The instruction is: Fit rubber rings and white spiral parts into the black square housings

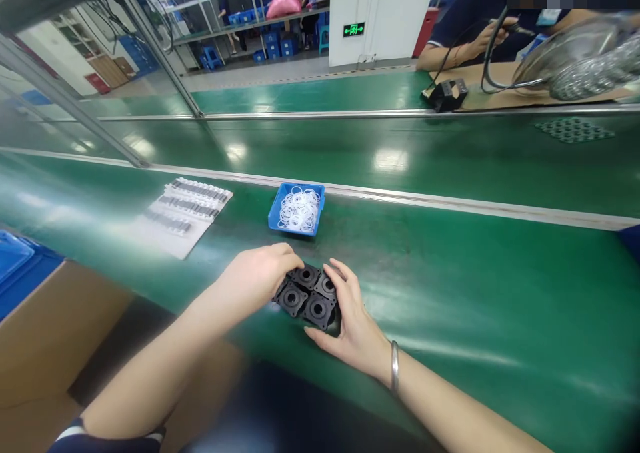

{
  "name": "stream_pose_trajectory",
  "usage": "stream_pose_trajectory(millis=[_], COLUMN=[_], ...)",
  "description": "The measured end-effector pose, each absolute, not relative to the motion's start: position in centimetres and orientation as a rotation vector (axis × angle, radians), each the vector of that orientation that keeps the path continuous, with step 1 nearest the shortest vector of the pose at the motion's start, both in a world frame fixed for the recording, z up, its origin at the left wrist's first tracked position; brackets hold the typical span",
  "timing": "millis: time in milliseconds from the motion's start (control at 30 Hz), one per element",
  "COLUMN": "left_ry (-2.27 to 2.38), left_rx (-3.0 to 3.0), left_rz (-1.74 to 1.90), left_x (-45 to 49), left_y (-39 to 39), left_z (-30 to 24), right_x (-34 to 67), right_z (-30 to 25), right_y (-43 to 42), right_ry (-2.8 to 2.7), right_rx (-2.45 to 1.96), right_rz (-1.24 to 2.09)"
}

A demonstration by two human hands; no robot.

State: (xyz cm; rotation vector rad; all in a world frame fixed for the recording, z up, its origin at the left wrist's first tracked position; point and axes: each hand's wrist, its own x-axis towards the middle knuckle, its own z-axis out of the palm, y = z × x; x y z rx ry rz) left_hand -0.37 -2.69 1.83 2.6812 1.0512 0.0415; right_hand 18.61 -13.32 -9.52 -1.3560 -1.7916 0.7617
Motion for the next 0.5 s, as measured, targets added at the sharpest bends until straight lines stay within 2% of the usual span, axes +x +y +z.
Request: stream_pose_trajectory(millis=[167,333,500], left_ry=[1.105,0.729,0.672], left_rx=[2.449,2.203,2.143], left_rz=[0.302,0.211,0.41], left_x=[-4.4,-6.4,-3.6], left_y=[-1.1,-0.2,-1.6], left_z=[2.2,-3.1,-7.5], right_x=[18.6,18.4,19.6], right_z=[-9.4,-9.7,-9.5], right_y=[-13.4,-12.8,-11.6], right_ry=[-1.785,-1.815,-1.902], right_rx=[-1.397,-1.387,-1.346], right_rz=[0.762,0.732,0.732])
